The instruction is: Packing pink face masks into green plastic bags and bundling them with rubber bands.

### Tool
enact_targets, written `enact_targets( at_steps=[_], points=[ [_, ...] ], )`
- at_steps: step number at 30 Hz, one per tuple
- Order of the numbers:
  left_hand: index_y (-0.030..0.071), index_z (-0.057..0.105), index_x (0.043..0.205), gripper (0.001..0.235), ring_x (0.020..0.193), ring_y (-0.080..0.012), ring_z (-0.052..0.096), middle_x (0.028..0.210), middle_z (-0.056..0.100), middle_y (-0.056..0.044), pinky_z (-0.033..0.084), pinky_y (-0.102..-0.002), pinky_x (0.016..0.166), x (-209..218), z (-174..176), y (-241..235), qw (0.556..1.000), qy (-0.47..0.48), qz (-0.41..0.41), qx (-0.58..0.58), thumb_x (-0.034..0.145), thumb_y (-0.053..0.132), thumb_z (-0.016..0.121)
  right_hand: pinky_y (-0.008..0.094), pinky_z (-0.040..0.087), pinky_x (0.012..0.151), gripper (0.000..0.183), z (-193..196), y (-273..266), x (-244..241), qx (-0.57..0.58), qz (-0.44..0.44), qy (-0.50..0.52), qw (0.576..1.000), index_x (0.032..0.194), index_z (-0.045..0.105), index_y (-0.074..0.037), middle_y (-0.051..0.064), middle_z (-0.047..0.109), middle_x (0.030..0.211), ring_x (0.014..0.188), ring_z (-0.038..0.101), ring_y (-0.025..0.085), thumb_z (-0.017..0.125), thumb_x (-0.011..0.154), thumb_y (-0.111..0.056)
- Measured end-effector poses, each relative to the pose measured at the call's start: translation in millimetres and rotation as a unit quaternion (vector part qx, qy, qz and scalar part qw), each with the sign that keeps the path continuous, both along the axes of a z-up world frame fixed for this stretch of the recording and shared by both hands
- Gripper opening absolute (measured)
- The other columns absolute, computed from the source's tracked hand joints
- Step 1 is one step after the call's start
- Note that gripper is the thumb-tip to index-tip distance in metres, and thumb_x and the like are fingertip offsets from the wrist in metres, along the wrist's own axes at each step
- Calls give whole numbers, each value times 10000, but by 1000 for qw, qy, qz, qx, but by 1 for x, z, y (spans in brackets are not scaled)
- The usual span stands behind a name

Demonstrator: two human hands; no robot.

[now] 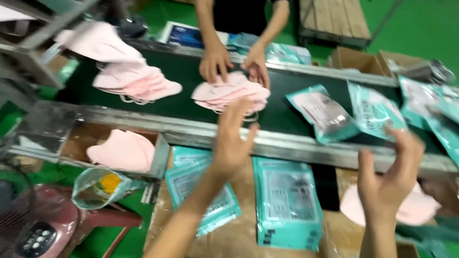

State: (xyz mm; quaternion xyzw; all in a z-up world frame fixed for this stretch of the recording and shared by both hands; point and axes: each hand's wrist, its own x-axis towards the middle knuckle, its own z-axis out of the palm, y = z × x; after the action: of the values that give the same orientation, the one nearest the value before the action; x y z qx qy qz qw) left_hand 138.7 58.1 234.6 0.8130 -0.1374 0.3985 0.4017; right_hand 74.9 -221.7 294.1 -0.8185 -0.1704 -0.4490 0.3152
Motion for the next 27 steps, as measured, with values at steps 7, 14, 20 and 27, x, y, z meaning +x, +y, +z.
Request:
enact_targets(
  at_steps=[7, 14, 20, 27],
  points=[
    [37, 475, 1460, 517, 1483, -381, 416, 1551, 464, -196, 318, -492, 1243, -148, -108, 29, 984, 133, 101, -66, 984, 110, 661, 321, 550, 918, 276, -164, 82, -38, 76, 196, 374, 904, 1183, 699, -102, 85, 763, 1134, 1028, 721, 191, 649, 913, -71],
    [-69, 266, 1533, 748, 1466, -501, 235, 1559, 317, -307, 198, -551, 1189, -191, -205, 64, 939, 239, 226, -100, 918, 141, 636, 472, 494, 920, 579, -204, 159, -48, -28, 174, 379, 909, 1377, 491, 29, 280, 648, 1206, 1103, 612, 446, 725, 861, -91],
    [-27, 331, 1520, 702, 1478, -514, 204, 1588, 288, -313, 148, -594, 1177, -155, -153, 53, 950, 253, 185, 13, 916, 146, 644, 459, 519, 895, 575, -178, 168, -42, 4, 114, 461, 880, 1358, 531, -51, 204, 645, 1207, 1075, 639, 391, 721, 815, -71],
    [3, 306, 1566, 890, 1523, -538, 271, 1643, 270, -282, 231, -670, 1253, -34, -16, 43, 996, -19, 59, 65, 835, 176, 784, 459, 466, 970, 516, -161, 160, -39, -34, 122, 348, 929, 1282, 595, -47, 214, 570, 1300, 1175, 560, 423, 745, 789, -61]
  ],
)
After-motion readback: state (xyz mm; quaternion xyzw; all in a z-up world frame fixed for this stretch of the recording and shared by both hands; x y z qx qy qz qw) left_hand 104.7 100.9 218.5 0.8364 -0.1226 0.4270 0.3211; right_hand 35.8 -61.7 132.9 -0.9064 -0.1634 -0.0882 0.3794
